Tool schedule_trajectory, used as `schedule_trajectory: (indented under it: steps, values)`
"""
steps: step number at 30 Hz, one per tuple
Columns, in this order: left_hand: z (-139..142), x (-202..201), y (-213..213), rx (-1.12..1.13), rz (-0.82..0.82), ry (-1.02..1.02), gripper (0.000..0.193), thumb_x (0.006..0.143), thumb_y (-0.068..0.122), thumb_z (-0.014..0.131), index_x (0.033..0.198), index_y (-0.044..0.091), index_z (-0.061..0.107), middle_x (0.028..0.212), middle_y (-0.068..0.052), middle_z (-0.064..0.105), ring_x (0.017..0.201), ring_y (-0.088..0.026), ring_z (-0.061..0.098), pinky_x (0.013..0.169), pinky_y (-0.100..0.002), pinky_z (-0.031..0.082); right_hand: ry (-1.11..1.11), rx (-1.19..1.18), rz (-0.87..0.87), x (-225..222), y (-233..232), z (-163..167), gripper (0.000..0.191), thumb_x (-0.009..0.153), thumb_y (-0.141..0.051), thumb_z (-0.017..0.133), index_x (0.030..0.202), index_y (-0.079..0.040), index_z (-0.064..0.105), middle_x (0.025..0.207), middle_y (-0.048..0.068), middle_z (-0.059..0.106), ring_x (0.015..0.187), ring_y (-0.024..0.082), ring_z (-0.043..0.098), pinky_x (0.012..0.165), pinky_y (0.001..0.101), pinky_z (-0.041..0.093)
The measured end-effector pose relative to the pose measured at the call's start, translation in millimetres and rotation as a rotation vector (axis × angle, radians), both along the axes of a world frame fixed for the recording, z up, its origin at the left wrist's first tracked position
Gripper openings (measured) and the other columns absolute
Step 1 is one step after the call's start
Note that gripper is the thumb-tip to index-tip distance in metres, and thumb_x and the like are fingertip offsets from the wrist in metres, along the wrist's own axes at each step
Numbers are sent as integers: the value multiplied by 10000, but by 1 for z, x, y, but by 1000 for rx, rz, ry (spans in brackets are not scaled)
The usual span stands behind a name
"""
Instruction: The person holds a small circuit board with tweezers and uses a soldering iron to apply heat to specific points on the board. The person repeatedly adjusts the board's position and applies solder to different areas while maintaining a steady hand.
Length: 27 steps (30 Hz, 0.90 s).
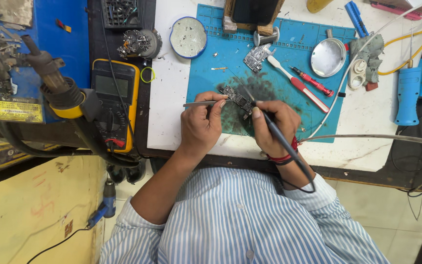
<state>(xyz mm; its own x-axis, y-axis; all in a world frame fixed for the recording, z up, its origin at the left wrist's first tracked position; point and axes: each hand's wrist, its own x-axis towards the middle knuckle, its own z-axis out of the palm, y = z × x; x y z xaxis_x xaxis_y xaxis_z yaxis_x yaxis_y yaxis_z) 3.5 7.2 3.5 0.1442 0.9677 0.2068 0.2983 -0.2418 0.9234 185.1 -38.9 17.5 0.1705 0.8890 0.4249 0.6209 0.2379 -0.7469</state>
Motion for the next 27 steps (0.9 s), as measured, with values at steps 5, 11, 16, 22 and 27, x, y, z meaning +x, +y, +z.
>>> schedule_trajectory:
  steps: [5,11,16,22,27]
  values:
    - [0,-1,-1,-22,-14,-102,76,1044,79,654,1096,26,641,1023,-74,771,647,-134,659,590,-280,521,27,-20,65,4,-2,-3,65,904,-52,718,902,-17,664,734,90,655,621,209,614,609,321,447]
    - [-1,-1,0,6,-34,3,52,1046,78,657,1076,35,663,1032,-80,780,647,-133,686,594,-291,532,13,-43,76,3,0,-1,70,890,-55,724,889,-21,663,716,84,646,605,209,611,595,322,446]
    - [0,-1,1,32,-37,8,55,1049,72,644,1088,36,658,1042,-86,774,692,-139,720,625,-286,559,-12,-51,67,2,0,1,77,896,-55,726,897,-20,657,731,84,651,622,220,622,609,331,460]
    - [1,-1,1,-4,-30,12,72,1043,74,647,1099,30,656,1020,-79,777,698,-137,731,628,-276,562,-15,-53,83,3,1,1,65,883,-45,717,903,-20,661,748,87,664,634,222,633,616,333,473]
    - [2,0,0,-15,-21,-4,74,1044,71,644,1099,23,656,1028,-78,778,731,-143,749,643,-272,577,-20,-47,111,4,0,3,65,887,-48,715,917,-25,662,770,88,670,658,226,647,631,334,485]
